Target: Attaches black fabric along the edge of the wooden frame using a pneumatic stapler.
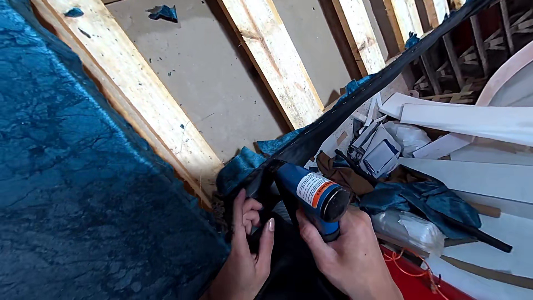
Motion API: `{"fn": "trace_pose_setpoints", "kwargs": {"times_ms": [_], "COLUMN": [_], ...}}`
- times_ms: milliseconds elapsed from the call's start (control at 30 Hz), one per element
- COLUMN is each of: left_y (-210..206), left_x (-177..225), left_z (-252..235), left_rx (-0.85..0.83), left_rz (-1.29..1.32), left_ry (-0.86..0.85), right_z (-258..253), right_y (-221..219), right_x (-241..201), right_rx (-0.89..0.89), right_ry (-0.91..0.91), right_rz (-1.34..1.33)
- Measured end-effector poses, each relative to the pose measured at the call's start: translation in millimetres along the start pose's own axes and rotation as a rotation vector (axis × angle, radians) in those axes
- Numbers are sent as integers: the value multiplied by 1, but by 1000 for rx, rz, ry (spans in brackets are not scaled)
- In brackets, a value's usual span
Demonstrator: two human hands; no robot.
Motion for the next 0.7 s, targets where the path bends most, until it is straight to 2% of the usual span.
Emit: {"fn": "trace_pose_setpoints", "kwargs": {"times_ms": [133,300,400,567,700], "left_y": [8,18,23,35,38], "left_x": [8,1,6,16,15], "left_z": [6,16,17,25,35], "left_rx": [-93,-56,-50,-118,-59], "left_rz": [20,-86,-103,-123,-325], "left_ry": [110,40,58,72,70], "right_z": [6,13,15,20,20], "right_y": [-10,-19,-22,-22,-24], "right_x": [-14,-26,-32,-41,-47], "right_rx": [-27,-41,-46,-61,-84], "right_ry": [30,70,85,90,112], "right_rz": [-30,-60,-77,-127,-128]}}
Point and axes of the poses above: each hand's wrist, its own z-axis away from the middle knuckle, its own y-axis out of the back of the hand, x = y × z, the point moved 2 cm from there along -z, towards the middle knuckle, and after that the axes turned 13 degrees about y, right-handed, at the moved point
